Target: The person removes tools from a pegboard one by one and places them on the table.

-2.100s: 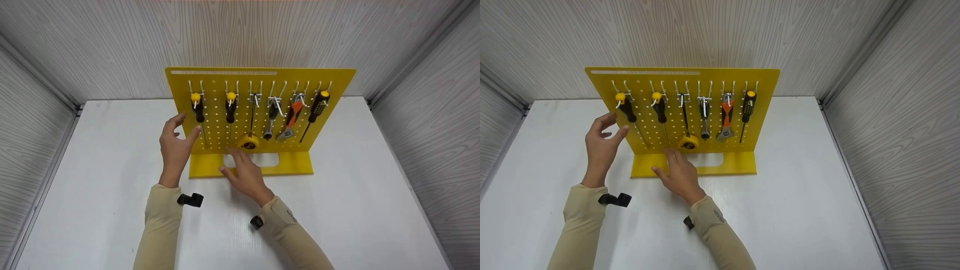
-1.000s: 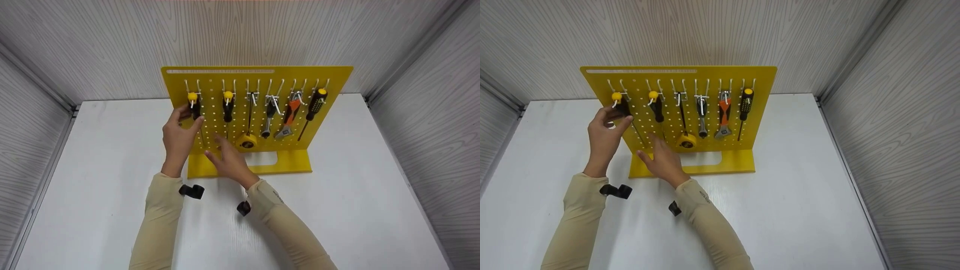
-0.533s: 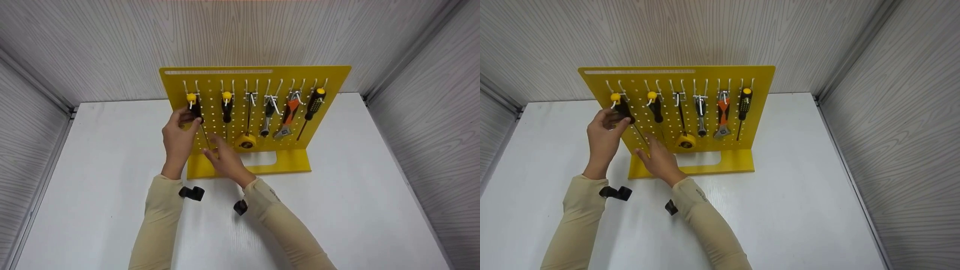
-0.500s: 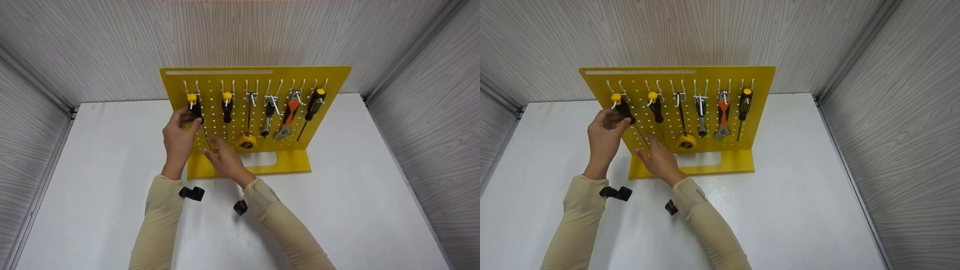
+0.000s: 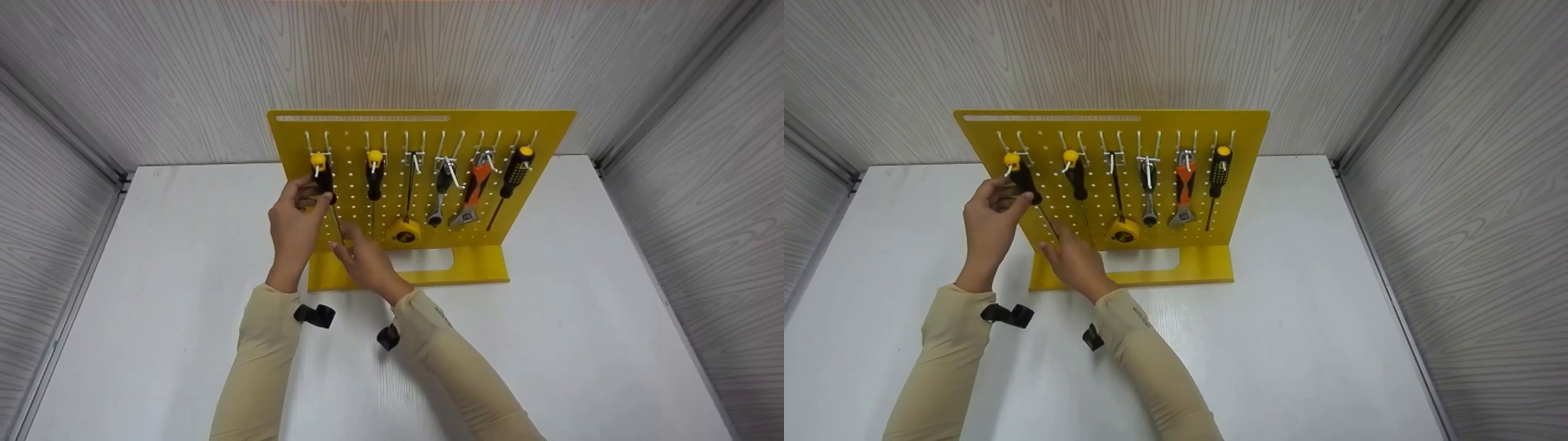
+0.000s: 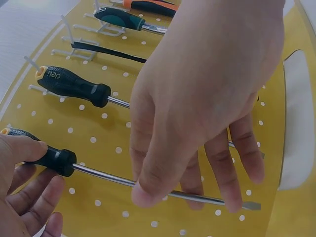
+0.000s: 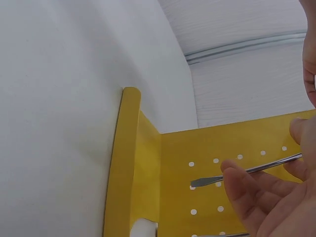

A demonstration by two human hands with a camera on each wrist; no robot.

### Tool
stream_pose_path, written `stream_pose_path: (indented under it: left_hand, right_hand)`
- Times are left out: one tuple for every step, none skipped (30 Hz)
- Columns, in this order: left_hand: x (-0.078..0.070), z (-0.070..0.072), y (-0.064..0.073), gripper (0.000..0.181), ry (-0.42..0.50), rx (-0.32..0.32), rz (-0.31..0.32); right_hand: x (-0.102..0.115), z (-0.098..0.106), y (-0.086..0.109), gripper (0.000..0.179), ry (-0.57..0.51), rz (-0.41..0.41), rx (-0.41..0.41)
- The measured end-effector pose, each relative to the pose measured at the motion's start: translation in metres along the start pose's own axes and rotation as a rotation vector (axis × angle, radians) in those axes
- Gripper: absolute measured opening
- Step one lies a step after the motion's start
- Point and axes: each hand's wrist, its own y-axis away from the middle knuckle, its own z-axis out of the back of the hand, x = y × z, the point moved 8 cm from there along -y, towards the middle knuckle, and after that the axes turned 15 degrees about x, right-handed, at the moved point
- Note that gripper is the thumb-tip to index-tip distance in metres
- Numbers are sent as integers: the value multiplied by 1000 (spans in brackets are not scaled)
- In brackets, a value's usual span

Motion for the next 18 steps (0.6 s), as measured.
stream_pose_path:
  left_hand:
    - [0, 0, 0, 37, -2, -3, 0]
    - [1, 1, 0, 37, -6, -7, 0]
    - [0, 1, 1, 37, -7, -10, -2]
    - [0, 1, 1, 37, -11, -8, 2]
    - [0, 1, 1, 38, -16, -3, 8]
    - [0, 0, 2, 39, -18, 2, 14]
    - [0, 0, 2, 40, -17, 10, 20]
    - [0, -1, 2, 40, -14, 17, 23]
    - [0, -1, 2, 41, -10, 23, 26]
    - [0, -1, 3, 41, -9, 28, 28]
    - [0, -1, 3, 42, -4, 31, 25]
    - [0, -1, 3, 42, 2, 33, 21]
    - [0, -1, 4, 42, 7, 36, 18]
    - [-1, -1, 4, 42, 13, 38, 11]
    - [-1, 0, 5, 42, 21, 43, 8]
    - [-1, 0, 5, 42, 31, 49, 4]
    - [-1, -1, 6, 43, 41, 55, 3]
    - [-1, -1, 6, 43, 51, 61, 1]
  right_hand:
    - [-1, -1, 0, 54, 7, -4, -2]
    - [-1, -3, 0, 53, 13, -6, -3]
    - [-2, -4, 1, 53, 18, -5, -2]
    - [-2, -6, 1, 52, 18, -7, -1]
    - [-3, -7, 2, 51, 19, -6, 0]
    - [-4, -8, 3, 50, 20, -5, -1]
    - [-5, -9, 3, 50, 14, -2, -1]
    - [-5, -9, 4, 49, 10, 2, -2]
    - [-6, -10, 5, 48, -1, 4, -2]
    - [-7, -11, 5, 47, -14, 6, -2]
    - [-8, -12, 6, 46, -30, 10, -1]
    - [-9, -13, 6, 45, -44, 11, 1]
    - [-9, -14, 7, 44, -49, 14, 3]
    - [-10, -15, 7, 42, -45, 17, 4]
    - [-10, -16, 8, 41, -45, 20, 4]
    - [-10, -17, 9, 41, -41, 23, 2]
    - [-10, -18, 10, 40, -35, 26, -1]
    - [-10, -19, 11, 40, -27, 28, -5]
